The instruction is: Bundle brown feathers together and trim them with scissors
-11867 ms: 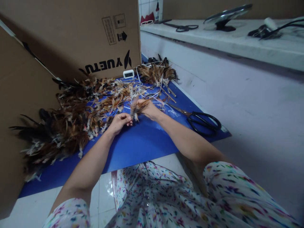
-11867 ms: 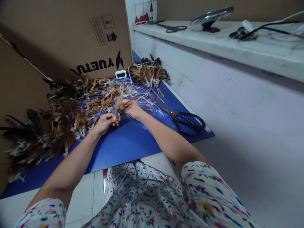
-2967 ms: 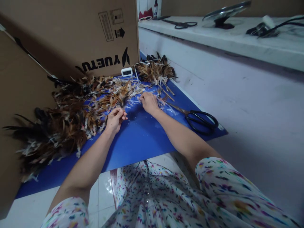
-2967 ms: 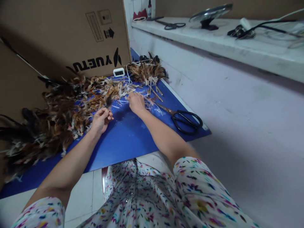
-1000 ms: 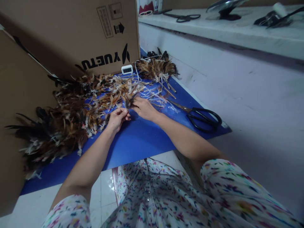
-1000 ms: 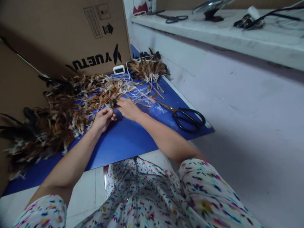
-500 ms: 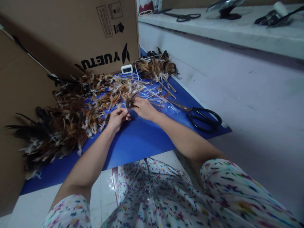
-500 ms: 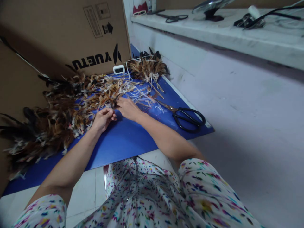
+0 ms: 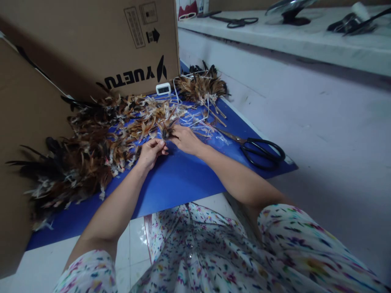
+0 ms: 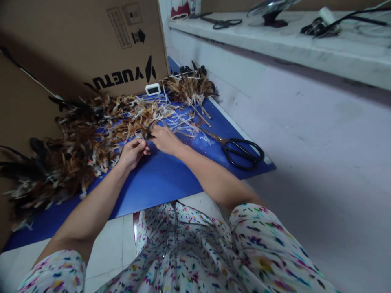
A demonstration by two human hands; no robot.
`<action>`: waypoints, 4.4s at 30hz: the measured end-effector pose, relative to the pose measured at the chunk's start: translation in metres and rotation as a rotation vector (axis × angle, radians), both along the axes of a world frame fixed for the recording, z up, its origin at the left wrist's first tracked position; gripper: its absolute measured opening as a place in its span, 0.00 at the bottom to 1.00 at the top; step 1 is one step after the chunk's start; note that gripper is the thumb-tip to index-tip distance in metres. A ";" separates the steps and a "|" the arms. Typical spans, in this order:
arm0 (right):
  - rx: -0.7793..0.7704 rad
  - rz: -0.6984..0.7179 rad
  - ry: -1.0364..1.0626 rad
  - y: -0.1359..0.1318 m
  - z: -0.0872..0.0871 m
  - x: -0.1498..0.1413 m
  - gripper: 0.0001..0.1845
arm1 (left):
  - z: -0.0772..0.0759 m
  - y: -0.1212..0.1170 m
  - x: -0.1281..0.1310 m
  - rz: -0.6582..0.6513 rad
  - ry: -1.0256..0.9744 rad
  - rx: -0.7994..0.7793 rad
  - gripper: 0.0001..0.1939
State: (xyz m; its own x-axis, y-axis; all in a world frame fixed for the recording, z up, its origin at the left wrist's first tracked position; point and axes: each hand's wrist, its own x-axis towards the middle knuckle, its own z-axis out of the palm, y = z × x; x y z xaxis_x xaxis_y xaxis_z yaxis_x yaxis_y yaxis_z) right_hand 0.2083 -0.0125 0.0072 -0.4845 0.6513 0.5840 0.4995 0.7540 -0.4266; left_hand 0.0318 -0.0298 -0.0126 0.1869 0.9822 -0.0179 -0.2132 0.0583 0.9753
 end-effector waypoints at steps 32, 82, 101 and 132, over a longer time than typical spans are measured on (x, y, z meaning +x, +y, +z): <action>-0.364 0.031 0.455 -0.002 -0.003 -0.004 0.09 | 0.002 -0.002 0.002 0.011 0.022 0.013 0.21; -0.387 0.065 0.594 -0.002 0.000 -0.007 0.10 | 0.000 0.000 -0.002 -0.021 0.014 -0.005 0.17; -0.197 -0.320 0.505 0.041 0.014 0.052 0.06 | 0.005 0.001 -0.002 0.025 -0.080 -0.047 0.13; -0.141 -0.586 0.439 0.116 0.025 0.132 0.08 | 0.004 0.000 0.000 0.035 -0.134 -0.057 0.16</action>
State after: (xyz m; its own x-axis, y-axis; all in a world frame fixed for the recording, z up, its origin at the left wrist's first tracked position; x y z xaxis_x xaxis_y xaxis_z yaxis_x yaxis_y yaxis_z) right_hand 0.3406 0.1038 0.0324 0.2233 0.8141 0.5360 0.5644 0.3403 -0.7520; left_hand 0.0315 -0.0301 -0.0082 0.1567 0.9863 -0.0507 -0.3446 0.1027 0.9331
